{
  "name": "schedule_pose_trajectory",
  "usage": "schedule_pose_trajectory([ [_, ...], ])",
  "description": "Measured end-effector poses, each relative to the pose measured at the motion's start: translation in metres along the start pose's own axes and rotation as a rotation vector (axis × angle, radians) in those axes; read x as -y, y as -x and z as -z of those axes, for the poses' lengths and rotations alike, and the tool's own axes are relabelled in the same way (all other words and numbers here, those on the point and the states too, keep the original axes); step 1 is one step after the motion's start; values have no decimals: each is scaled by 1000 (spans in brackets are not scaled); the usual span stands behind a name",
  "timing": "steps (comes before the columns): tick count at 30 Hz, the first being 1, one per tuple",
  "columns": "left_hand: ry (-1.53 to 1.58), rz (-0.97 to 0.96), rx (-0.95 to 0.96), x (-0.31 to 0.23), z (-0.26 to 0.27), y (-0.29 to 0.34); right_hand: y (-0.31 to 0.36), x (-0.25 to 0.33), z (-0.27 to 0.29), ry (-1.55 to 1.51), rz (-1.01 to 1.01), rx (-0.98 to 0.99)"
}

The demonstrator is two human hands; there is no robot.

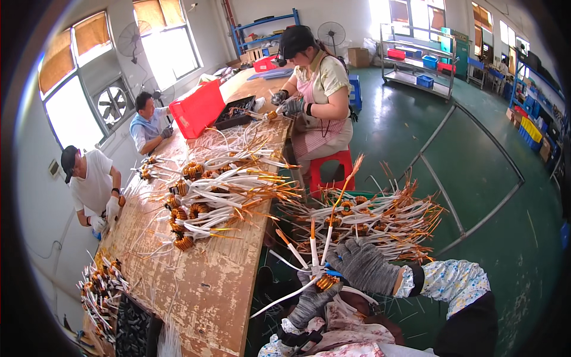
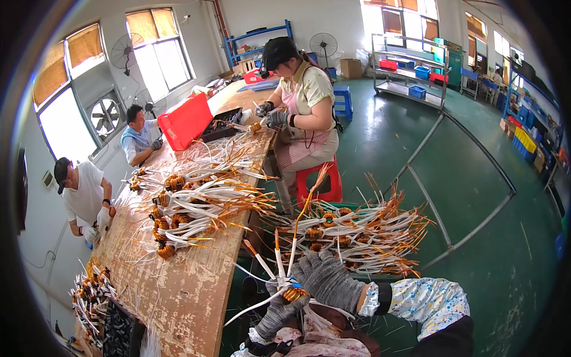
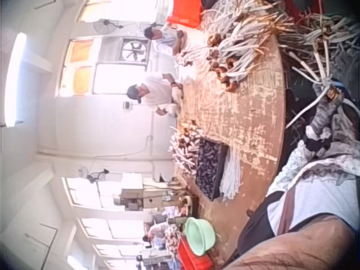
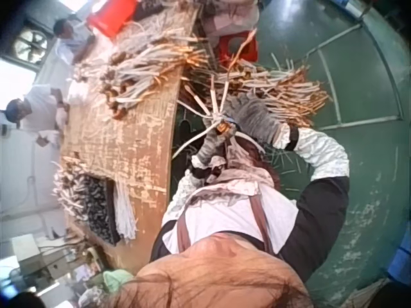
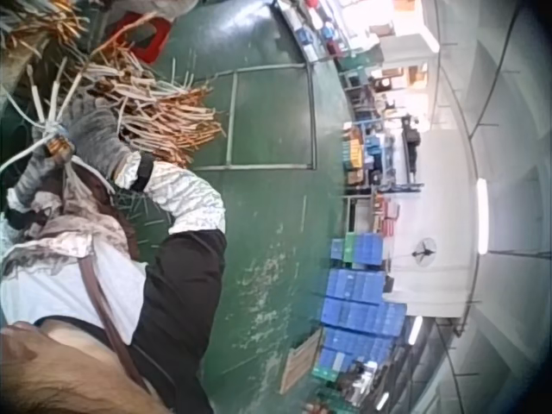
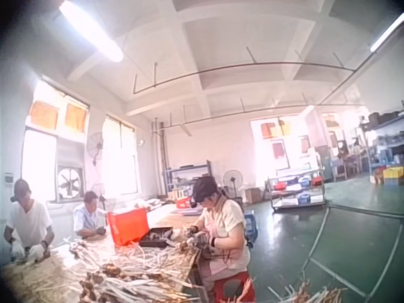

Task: The person assembles copper-colored coils with white tubes using wire cutters. They pick up individual assemblies from the table, use the cutters to trim or secure wires, and place the finished pieces into a green crate.

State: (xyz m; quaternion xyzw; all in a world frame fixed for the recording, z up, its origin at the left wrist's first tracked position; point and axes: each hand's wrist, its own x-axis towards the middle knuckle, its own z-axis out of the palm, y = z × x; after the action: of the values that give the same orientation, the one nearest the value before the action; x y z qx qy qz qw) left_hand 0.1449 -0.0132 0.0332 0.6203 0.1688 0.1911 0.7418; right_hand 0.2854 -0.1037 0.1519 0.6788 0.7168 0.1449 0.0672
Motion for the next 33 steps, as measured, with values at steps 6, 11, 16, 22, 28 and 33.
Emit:
schedule_pose_trajectory([
  [6,10,40,16,14,3,-2,2,-2,-14,64,77,-286],
  [11,360,118,-16,13,-3,-2,5,-4,6,-96,4,25],
  [16,-152,-158,-51,20,0,3,24,-8,-20,-480,-77,-47],
  [22,40,-33,30,30,0,2,51,13,-64,-1042,-271,-298],
  [28,132,-19,-71,-15,2,0,73,33,-56,-3013,-331,258],
  [33,164,-93,-189,-68,2,-9,88,67,-94,-3232,-110,662],
])
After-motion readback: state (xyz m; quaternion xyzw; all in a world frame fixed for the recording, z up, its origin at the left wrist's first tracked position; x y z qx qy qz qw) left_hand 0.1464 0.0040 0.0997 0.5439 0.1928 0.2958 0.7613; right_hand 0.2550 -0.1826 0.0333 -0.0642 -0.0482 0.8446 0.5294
